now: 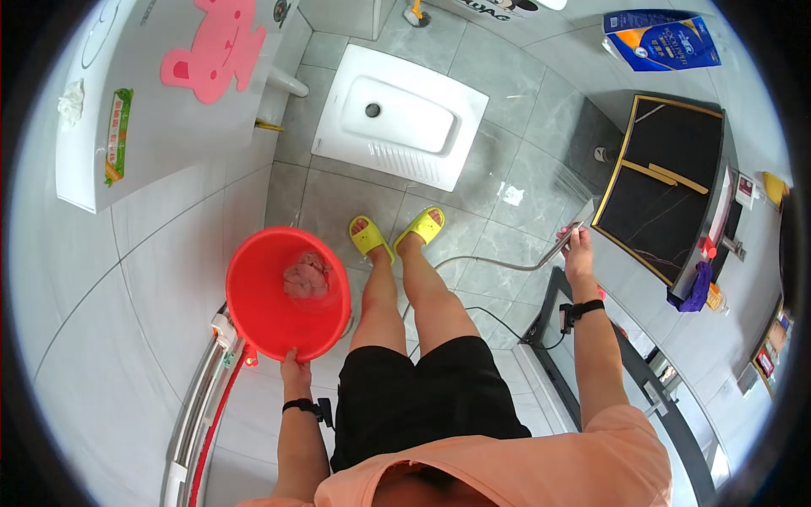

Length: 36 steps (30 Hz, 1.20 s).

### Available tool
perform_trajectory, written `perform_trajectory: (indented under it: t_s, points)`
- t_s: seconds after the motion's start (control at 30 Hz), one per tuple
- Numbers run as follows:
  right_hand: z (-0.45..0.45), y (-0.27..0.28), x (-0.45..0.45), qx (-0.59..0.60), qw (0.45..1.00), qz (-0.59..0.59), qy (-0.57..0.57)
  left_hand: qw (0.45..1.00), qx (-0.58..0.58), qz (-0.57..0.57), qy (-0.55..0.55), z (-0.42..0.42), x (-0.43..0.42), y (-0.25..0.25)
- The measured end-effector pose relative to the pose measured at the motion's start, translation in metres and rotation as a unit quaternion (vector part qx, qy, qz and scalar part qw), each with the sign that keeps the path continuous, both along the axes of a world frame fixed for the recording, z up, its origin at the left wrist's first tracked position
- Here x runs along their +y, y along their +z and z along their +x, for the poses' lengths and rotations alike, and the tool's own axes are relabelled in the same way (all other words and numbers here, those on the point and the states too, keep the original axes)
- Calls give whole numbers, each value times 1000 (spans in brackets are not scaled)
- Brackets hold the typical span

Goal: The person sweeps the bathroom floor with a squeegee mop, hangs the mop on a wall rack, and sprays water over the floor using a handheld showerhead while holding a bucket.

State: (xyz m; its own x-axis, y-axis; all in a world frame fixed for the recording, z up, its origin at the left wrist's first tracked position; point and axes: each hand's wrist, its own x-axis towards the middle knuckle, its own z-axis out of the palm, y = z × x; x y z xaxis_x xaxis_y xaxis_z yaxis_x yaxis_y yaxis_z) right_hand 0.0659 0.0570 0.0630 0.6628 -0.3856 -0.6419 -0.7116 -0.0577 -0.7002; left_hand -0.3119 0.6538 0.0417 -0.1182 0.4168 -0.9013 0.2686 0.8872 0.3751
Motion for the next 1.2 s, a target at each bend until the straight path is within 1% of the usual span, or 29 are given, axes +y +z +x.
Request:
perform_trajectory:
  t_s: [0.1, 0.2, 0.23, 0.3, 0.37, 0.47, 0.57, 0.67, 0.77, 0.83, 0.87, 0.9, 0.97, 1.03, 1.1, 1.13, 1.2]
  points:
    - [-11, 1, -10, -15, 999, 38, 14, 1000, 4, -3, 7, 0, 1, -1]
    - [-23, 9, -29, -34, 997, 54, -33, 1000, 11, -9, 14, 3, -2, 5]
    - [-25, 14, -36, -35, 997, 55, -34, 1000, 14, -7, 15, 3, -3, 5]
    - [-28, 23, -50, -25, 996, 23, -78, 1000, 5, -10, 9, 3, -4, 4]
    - [-30, 25, -68, -38, 996, 31, -80, 1000, -3, -13, 1, 0, -3, 1]
    - [-26, 24, -88, -74, 986, -4, -146, 1000, -10, -19, -6, -4, -3, 0]
    - [-13, 24, -88, -96, 983, 4, -158, 999, -31, -16, -30, -5, -3, -1]
    - [-1, 16, -76, -90, 989, 20, -120, 998, -42, -27, -27, -8, 0, -3]
    - [0, 16, -39, -87, 992, 45, -80, 996, -74, -30, -28, -7, 0, -3]
    - [-1, 11, -13, -78, 995, 62, -31, 998, -48, -26, -21, -12, 1, -9]
    - [-2, 9, 3, -96, 991, 90, -12, 998, -46, -23, -18, -11, 1, -7]
    - [-1, 8, 18, -94, 991, 92, -10, 999, -45, -21, -21, -10, 0, -5]
    - [6, 5, 52, -131, 981, 140, 7, 999, -43, -19, -22, -8, -3, -3]
    - [17, 1, 86, -119, 985, 127, 3, 1000, -19, -14, -21, -9, -4, -3]
    - [25, -1, 119, -145, 976, 145, 69, 999, -28, -17, -18, -19, -3, -8]
    - [26, 1, 135, -144, 976, 145, 71, 999, -39, -19, -16, -23, -2, -11]
    - [27, 2, 164, -163, 963, 163, 136, 999, -35, -21, -7, -28, -2, -10]
